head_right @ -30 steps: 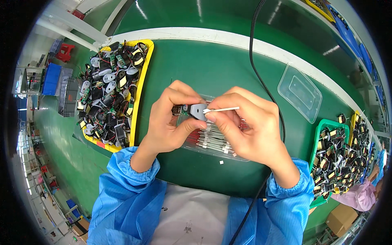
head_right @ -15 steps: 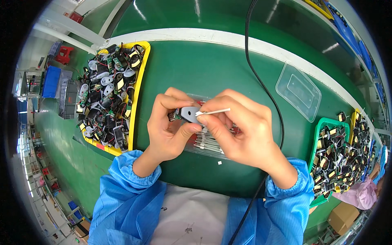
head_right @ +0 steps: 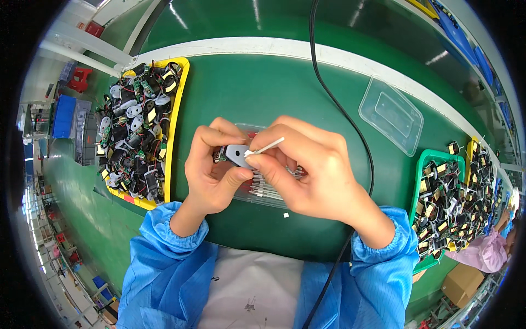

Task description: The person repeatedly picks up small electronic modules from a yellow tray and uses a white stick to apply a red substance into the holes of the components. The person handles the items one at a time, applying the substance to multiple units throughout the clip.

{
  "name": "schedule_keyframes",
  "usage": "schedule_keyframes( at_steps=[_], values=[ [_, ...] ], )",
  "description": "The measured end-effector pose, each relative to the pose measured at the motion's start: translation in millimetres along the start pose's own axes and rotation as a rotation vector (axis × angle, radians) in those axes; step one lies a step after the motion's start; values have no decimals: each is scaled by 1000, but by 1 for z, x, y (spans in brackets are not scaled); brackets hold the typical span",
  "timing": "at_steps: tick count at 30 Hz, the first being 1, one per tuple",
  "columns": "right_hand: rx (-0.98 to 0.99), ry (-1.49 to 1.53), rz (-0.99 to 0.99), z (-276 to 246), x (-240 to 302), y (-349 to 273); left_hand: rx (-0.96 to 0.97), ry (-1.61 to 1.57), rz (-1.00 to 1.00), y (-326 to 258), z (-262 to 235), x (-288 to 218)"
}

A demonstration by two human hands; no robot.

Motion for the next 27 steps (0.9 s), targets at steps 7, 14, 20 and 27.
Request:
schedule_keyframes(
  at_steps=[7,14,20,27],
  values=[
    [-20,-5,-11,-2,2,3,5,-47,5,0,-2,0],
    [-59,-7,-46,-2,4,5,-4,-114,-6,0,0,1],
    [-93,-1,-26,8,1,5,-111,-177,-80,-6,6,1],
    [-41,149,14,9,-8,8,-79,-38,-83,-4,3,-6]
  ],
)
Point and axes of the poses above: each hand's wrist, its own y-axis towards the middle knuckle, its own z-axis out of the palm, x = y × z, the point moved 2 cm from there along y, towards the middle knuckle, and after that the axes turned 2 degrees about -y, right-handed, at the moved point
